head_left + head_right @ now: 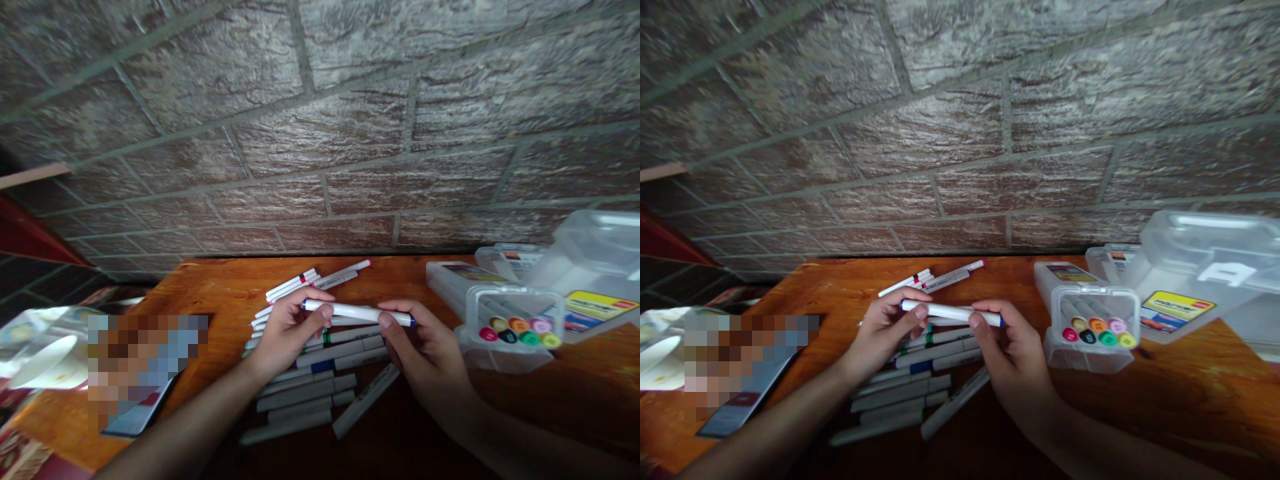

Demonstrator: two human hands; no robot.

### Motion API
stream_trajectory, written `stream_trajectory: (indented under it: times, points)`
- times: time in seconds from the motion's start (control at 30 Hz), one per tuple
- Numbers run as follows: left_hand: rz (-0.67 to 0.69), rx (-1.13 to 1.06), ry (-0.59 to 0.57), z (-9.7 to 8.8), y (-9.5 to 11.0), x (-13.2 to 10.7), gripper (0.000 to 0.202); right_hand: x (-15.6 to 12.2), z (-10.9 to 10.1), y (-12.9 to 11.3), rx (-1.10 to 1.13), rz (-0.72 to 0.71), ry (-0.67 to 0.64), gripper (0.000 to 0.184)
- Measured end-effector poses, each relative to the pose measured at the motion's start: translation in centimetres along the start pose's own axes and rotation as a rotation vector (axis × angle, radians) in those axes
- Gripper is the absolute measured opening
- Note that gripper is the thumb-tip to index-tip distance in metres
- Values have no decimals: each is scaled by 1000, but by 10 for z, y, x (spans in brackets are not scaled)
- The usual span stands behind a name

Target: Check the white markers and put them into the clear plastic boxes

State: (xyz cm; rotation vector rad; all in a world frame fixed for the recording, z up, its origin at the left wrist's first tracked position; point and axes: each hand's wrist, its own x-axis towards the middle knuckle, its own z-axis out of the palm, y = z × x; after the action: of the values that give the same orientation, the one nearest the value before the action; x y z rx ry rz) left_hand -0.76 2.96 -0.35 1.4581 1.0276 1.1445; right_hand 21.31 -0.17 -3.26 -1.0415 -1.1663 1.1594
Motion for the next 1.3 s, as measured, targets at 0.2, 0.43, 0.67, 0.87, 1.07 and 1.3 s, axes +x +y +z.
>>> stream_trajectory:
  times: [0.2,0.43,0.67,0.87,1.07,1.3]
  points:
    - [-19,-89,-7,-1,-2,0,27,-1,2,0,44,-3,-4,27]
    - [-73,-324,13,0,-3,4,34,-4,3,-5,144,-43,0,28]
    - [-95,-366,29,-1,-3,4,35,-5,2,-1,184,-34,-2,28]
    - [-74,-370,-9,-3,-4,3,32,-3,3,-3,209,-14,3,31]
    - [-37,-222,-42,-3,-6,1,34,4,4,-3,139,9,21,39]
    - [-17,-4,-28,-1,-4,-2,31,6,3,-3,121,29,-28,38]
